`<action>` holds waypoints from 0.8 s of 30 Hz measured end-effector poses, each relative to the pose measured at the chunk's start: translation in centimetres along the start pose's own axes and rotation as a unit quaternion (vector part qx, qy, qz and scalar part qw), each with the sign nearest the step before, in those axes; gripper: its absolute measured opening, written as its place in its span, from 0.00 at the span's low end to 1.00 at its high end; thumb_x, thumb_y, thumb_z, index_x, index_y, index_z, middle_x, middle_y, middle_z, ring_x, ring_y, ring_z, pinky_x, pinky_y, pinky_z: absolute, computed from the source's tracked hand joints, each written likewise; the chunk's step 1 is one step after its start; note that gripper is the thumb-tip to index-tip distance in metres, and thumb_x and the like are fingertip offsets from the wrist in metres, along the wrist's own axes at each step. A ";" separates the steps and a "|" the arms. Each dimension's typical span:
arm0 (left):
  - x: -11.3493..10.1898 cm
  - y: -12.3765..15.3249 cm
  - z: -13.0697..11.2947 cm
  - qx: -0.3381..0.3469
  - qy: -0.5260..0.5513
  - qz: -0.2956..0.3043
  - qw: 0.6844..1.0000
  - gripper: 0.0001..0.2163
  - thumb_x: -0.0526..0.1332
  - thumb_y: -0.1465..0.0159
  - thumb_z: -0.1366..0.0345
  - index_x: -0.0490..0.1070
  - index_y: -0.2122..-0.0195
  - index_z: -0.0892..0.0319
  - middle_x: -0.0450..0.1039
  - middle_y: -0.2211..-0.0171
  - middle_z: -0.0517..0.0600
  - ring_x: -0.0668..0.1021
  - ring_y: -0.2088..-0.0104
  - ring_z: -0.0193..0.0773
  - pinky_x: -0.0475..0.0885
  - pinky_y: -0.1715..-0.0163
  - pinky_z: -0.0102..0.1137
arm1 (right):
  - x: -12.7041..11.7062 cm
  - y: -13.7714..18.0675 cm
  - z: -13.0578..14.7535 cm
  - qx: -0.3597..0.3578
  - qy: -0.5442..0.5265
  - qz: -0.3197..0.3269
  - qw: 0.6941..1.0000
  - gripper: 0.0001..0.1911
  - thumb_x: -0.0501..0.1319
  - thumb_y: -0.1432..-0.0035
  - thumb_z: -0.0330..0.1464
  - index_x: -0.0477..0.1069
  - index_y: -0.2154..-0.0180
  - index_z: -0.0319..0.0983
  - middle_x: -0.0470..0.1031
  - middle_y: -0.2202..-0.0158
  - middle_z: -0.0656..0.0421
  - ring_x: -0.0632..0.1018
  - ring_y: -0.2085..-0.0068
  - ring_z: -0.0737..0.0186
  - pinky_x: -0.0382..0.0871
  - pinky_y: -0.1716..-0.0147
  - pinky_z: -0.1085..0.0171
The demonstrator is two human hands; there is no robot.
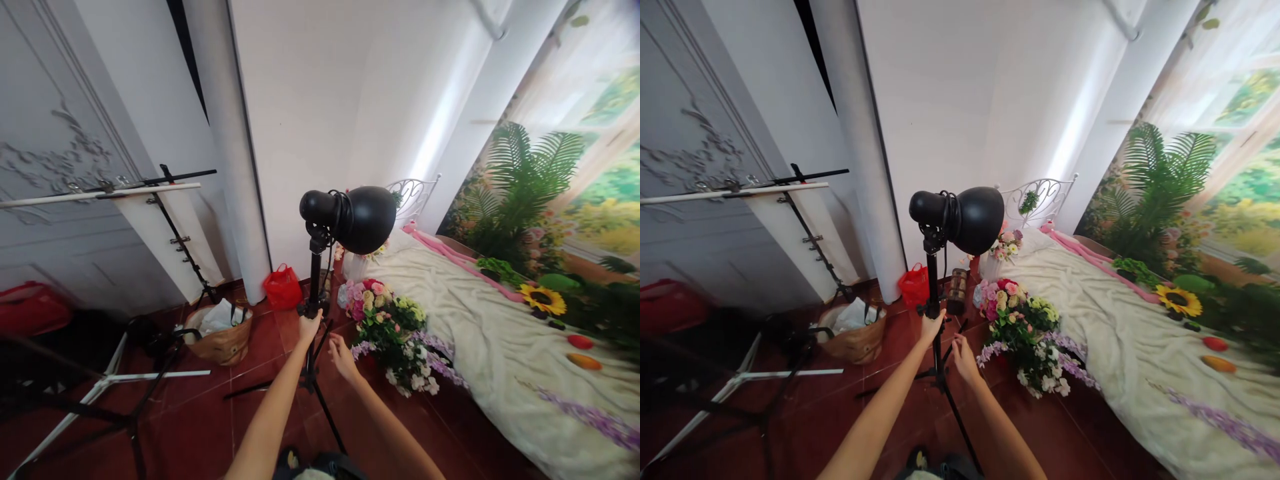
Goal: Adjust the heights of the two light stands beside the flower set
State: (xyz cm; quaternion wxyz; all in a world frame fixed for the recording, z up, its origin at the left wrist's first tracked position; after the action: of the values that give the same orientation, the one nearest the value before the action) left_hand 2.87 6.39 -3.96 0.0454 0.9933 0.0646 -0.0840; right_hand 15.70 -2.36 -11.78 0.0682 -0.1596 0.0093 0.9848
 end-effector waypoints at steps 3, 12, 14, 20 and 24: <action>0.2 -0.3 0.4 0.000 0.029 0.017 0.999 0.12 0.62 0.46 0.57 0.73 0.75 0.64 0.77 0.76 0.55 0.79 0.75 0.39 0.73 0.74 0.30 | -0.2 -3.3 2.5 -0.026 -0.009 -0.005 1.000 0.25 0.45 0.40 0.45 0.56 0.46 0.39 0.70 0.53 0.51 0.77 0.64 0.60 0.73 0.68 0.61; -0.7 0.0 0.0 -0.037 -0.041 -0.043 0.998 0.10 0.66 0.49 0.61 0.75 0.67 0.61 0.79 0.68 0.56 0.80 0.64 0.44 0.74 0.63 0.33 | -0.4 -7.7 3.7 0.045 0.047 0.030 0.997 0.21 0.51 0.44 0.49 0.65 0.77 0.39 0.69 0.79 0.60 0.73 0.74 0.63 0.66 0.74 0.67; -0.9 0.2 -0.2 -0.038 -0.066 -0.044 0.996 0.11 0.66 0.48 0.60 0.74 0.67 0.61 0.78 0.66 0.57 0.80 0.62 0.44 0.73 0.62 0.33 | -0.2 -8.3 2.9 0.137 0.013 0.054 0.989 0.22 0.51 0.45 0.48 0.63 0.80 0.39 0.65 0.83 0.61 0.70 0.79 0.65 0.66 0.76 0.67; -1.3 0.4 -0.7 -0.021 -0.096 -0.040 0.994 0.13 0.64 0.47 0.59 0.74 0.64 0.62 0.77 0.62 0.60 0.78 0.59 0.46 0.72 0.60 0.34 | 1.2 -9.6 2.7 0.222 -0.125 0.068 0.965 0.15 0.52 0.44 0.41 0.66 0.73 0.38 0.70 0.79 0.59 0.70 0.80 0.69 0.68 0.77 0.67; -1.1 0.1 -0.1 -0.028 -0.114 -0.031 0.993 0.13 0.63 0.45 0.58 0.74 0.65 0.62 0.78 0.64 0.60 0.79 0.61 0.47 0.72 0.62 0.34 | 0.9 -8.6 2.3 0.150 -0.142 0.023 0.978 0.15 0.51 0.44 0.43 0.67 0.65 0.38 0.72 0.73 0.59 0.69 0.79 0.71 0.66 0.80 0.71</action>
State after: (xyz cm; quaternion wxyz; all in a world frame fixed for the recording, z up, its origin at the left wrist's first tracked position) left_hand 1.86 6.22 -3.65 0.0775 0.9733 0.0918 -0.1958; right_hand 15.28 6.37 -9.82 0.0697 -0.0061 0.1512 0.9860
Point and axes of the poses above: each hand's wrist, its own y-axis away from the middle knuckle, its own x-axis out of the palm, z = x × y, the point moved 5 cm from there along -y, towards the middle knuckle
